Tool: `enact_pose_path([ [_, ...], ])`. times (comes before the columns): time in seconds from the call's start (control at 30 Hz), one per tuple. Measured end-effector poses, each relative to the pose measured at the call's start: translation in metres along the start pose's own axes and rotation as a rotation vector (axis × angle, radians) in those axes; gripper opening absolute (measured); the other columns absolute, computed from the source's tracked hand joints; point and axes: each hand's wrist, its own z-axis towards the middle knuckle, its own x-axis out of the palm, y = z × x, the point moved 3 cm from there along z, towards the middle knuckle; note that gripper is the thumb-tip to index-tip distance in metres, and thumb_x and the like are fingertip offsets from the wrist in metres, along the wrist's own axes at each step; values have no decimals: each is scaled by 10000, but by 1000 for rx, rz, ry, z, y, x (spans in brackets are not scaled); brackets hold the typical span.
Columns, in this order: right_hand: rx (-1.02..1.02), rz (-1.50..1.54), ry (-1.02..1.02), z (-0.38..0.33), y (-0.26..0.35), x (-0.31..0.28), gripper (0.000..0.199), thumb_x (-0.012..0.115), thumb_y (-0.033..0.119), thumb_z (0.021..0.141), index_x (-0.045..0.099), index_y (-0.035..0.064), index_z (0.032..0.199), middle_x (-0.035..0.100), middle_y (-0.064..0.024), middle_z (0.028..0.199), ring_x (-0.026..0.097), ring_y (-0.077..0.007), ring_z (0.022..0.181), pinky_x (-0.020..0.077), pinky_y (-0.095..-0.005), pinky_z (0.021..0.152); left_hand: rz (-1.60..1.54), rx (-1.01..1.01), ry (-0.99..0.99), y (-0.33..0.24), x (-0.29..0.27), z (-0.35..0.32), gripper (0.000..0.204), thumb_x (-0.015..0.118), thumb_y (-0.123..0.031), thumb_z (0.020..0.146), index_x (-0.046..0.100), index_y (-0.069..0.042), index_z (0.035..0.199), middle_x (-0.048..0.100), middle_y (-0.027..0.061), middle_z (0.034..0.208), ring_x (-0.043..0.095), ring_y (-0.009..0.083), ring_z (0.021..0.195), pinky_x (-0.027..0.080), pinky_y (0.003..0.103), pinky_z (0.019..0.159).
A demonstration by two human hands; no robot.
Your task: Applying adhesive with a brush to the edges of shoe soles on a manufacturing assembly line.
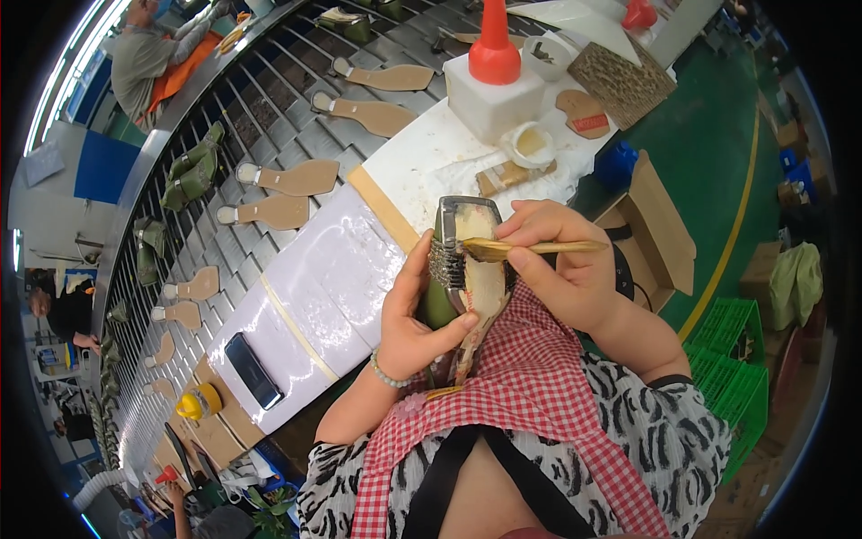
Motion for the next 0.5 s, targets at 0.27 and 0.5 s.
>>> enact_pose_path([
  [0.27, -188, -216, -116, 8, 12, 3, 144, 696, 19, 771, 619, 36, 892, 657, -104, 902, 640, -252, 879, 496, -386, 852, -22, -5, -3, 1, -7, -2, 904, 758, -39, 739, 229, 35, 1467, 422, 175, 1415, 433, 237, 1294, 337, 350, 1073],
  [0.5, -232, -178, 237, 13, 14, 21, 175, 710, 14, 741, 619, 54, 884, 662, -98, 912, 633, -275, 902, 458, -419, 931, -57, -14, -74, 11, -23, 0, 929, 756, -50, 744, 191, 27, 1477, 464, 171, 1365, 465, 230, 1259, 364, 348, 1051],
])
